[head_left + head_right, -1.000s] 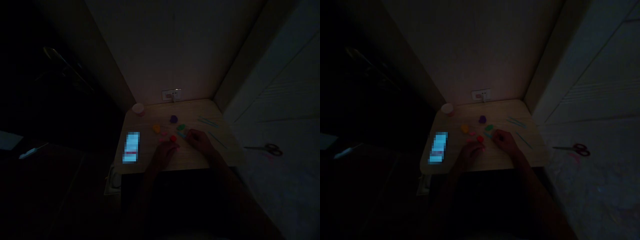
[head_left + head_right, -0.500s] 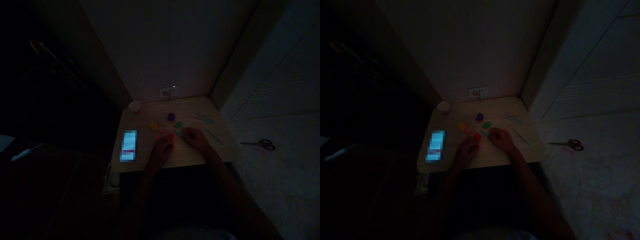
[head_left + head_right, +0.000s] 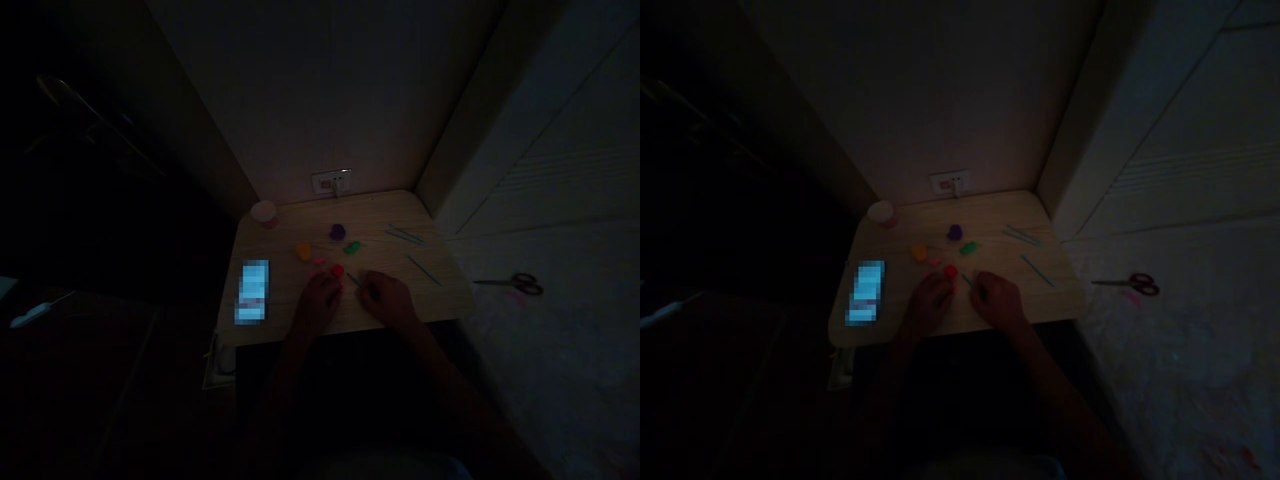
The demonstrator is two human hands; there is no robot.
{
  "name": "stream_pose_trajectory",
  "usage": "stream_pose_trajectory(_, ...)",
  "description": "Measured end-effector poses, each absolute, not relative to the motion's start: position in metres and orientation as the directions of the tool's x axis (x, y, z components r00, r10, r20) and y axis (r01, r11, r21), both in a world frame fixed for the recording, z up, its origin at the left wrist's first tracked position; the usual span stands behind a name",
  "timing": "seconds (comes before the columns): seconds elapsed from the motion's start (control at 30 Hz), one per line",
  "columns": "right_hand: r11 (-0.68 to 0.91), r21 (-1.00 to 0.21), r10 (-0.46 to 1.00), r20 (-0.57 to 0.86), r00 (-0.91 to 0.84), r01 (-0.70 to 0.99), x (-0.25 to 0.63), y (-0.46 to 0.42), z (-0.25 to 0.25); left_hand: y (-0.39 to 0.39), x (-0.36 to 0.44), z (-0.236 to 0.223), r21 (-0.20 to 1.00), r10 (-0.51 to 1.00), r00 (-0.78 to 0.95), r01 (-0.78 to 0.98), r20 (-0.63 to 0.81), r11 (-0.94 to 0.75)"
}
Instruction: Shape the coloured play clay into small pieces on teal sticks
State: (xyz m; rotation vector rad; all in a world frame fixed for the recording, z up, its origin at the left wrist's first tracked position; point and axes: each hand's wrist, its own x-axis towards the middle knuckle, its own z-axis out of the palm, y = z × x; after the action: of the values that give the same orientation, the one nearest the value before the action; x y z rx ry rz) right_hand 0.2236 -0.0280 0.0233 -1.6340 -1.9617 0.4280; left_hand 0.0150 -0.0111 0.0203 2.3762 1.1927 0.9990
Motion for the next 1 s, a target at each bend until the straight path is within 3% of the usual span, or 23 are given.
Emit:
stream_pose_trajectory(0.5,0.248,-0.572,0.955,0.281,-0.097,0.782,0.196,-0.052,0.016,-0.014,0.014,0.016,0.409,0.716,0.434,0.607,0.547,-0.681)
stream_pose_trajectory(1.0,0.266,-0.552,0.956,0.258,-0.142,0.790,0.191,-0.050,0.019,-0.013,0.011,0.012,0.411,0.713,0.454,0.597,0.534,-0.689)
